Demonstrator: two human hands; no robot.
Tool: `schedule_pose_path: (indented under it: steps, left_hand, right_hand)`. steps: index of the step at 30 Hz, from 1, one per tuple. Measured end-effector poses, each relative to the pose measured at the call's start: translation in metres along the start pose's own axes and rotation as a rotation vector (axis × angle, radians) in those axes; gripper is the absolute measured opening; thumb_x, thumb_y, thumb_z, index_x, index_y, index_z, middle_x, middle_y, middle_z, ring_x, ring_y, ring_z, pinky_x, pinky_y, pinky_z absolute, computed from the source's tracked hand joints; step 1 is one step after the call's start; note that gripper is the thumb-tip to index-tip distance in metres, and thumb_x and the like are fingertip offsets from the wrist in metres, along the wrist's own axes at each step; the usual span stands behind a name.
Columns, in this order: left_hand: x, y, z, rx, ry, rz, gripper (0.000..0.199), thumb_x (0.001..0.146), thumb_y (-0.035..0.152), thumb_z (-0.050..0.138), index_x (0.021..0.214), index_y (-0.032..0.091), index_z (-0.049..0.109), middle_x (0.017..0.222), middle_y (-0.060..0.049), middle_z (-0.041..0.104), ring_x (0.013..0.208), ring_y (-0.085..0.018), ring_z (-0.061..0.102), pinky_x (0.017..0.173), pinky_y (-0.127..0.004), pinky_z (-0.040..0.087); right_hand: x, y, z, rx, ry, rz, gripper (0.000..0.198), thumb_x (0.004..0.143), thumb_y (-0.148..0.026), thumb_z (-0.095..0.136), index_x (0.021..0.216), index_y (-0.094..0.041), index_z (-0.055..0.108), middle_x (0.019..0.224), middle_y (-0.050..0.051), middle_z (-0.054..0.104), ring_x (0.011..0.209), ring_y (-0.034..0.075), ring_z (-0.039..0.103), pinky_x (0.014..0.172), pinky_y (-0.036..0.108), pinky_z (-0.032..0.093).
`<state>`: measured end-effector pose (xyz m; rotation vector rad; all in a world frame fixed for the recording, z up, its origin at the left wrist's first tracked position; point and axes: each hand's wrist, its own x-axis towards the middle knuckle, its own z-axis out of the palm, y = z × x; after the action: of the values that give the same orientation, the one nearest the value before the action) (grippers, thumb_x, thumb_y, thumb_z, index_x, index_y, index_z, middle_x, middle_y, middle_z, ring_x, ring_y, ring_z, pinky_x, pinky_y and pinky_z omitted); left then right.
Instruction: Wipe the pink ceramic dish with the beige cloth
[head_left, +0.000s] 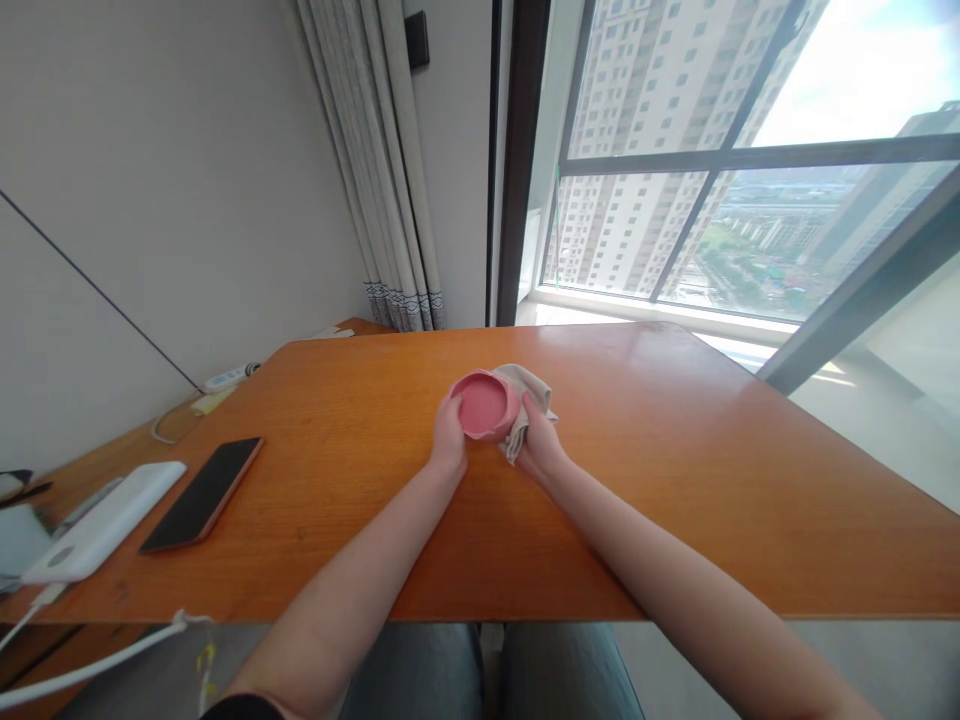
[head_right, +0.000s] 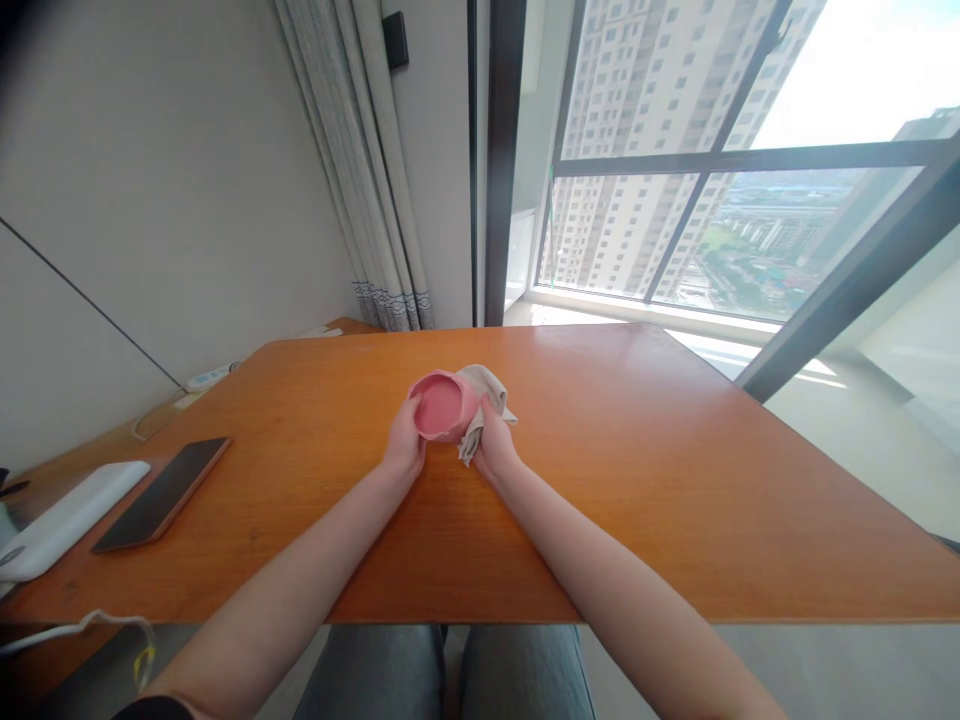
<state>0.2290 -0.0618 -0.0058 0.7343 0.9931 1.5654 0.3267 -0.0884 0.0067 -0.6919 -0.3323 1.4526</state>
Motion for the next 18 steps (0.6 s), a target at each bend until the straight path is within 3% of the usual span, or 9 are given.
schedule_pose_path:
  steps: [4,9,11,13,18]
  left_hand:
    - [-0.001,-0.001,-0.004,0.023,0.061,0.056,0.023,0.076,0.025,0.054,0.096,0.017,0.061,0.102,-0.005,0.064,0.098,-0.018,0.058,0.09,-0.032,0.043]
    - [0.001,0.006,-0.01,0.192,-0.247,-0.098,0.035,0.071,0.028,0.067,0.104,0.019,0.061,0.102,-0.006,0.065,0.099,-0.021,0.059,0.09,-0.034,0.044]
    - [0.003,0.007,-0.011,0.232,-0.286,-0.081,0.036,0.07,0.029,0.069,0.103,0.019,0.063,0.105,-0.007,0.066,0.102,-0.021,0.058,0.093,-0.033,0.042]
    - [0.005,0.006,-0.01,0.221,-0.226,-0.06,0.032,0.074,0.034,0.066,0.101,0.018,0.064,0.105,-0.007,0.067,0.104,-0.021,0.058,0.092,-0.031,0.043]
    - [0.005,0.005,-0.013,0.103,-0.03,-0.229,0.043,0.083,0.05,0.047,0.106,0.017,0.061,0.093,-0.007,0.068,0.084,-0.021,0.063,0.07,-0.031,0.05]
  right_hand:
    - [-0.005,0.007,0.005,0.009,-0.091,-0.054,0.021,0.083,-0.034,0.057,0.101,-0.025,0.059,0.091,-0.001,0.072,0.082,0.015,0.068,0.062,0.024,0.057]
    - [0.007,-0.019,-0.007,-0.227,0.03,-0.072,0.034,0.072,-0.045,0.068,0.094,-0.02,0.062,0.077,0.001,0.07,0.067,0.016,0.066,0.051,0.023,0.052]
    - [0.009,-0.026,-0.012,-0.317,0.05,-0.047,0.039,0.069,-0.049,0.07,0.091,-0.019,0.062,0.073,0.002,0.07,0.062,0.017,0.065,0.047,0.023,0.05]
    - [0.008,-0.024,-0.012,-0.336,0.018,-0.033,0.042,0.068,-0.053,0.068,0.092,-0.019,0.063,0.076,0.003,0.071,0.065,0.018,0.066,0.048,0.024,0.05]
    - [-0.001,0.003,-0.006,-0.376,-0.062,-0.153,0.044,0.072,-0.054,0.063,0.102,-0.022,0.062,0.1,0.005,0.071,0.092,0.02,0.067,0.068,0.026,0.054]
